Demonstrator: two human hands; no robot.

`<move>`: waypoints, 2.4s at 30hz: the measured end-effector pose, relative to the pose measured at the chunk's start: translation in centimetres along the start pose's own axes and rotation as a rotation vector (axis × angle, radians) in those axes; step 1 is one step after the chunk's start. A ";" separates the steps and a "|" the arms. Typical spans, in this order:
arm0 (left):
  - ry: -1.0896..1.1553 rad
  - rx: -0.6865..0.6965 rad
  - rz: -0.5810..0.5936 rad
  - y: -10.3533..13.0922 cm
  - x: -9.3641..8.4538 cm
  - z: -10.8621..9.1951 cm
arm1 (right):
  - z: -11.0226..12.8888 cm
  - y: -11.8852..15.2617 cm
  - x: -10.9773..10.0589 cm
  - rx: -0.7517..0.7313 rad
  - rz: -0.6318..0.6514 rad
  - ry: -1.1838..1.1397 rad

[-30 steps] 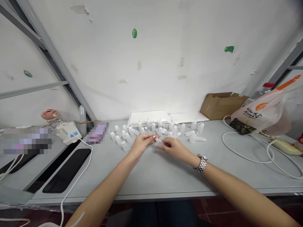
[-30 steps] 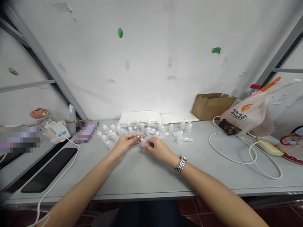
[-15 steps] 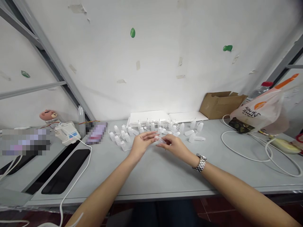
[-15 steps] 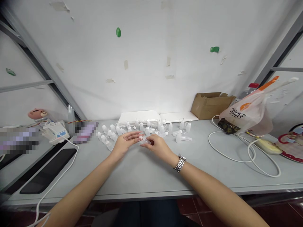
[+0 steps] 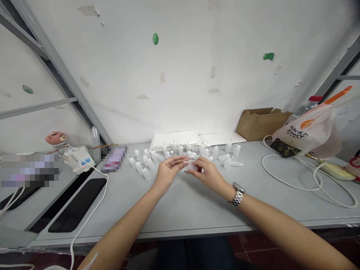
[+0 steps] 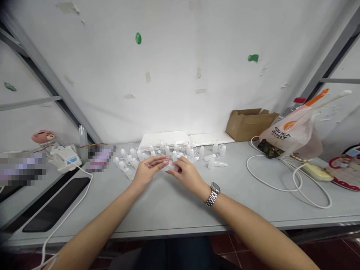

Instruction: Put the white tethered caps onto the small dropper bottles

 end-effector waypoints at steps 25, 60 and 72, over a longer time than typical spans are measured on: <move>0.083 0.016 0.191 -0.5 0.8 -0.5 | -0.3 1.0 4.1 0.400 0.665 -0.998; -1.216 -0.063 0.262 -0.9 -3.2 3.8 | -1.4 0.6 3.9 0.410 0.621 -0.943; -0.936 0.081 0.073 -1.2 -3.2 0.4 | -1.6 0.5 3.9 0.388 0.611 -0.837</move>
Point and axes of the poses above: each hand's wrist, its own y-axis away from the middle knuckle, its own x-axis out of the palm, z = x × y, the point moved 10 cm from there along -y, towards the middle knuckle, and after that the axes turned 12 degrees about x, right-handed, at the moved point
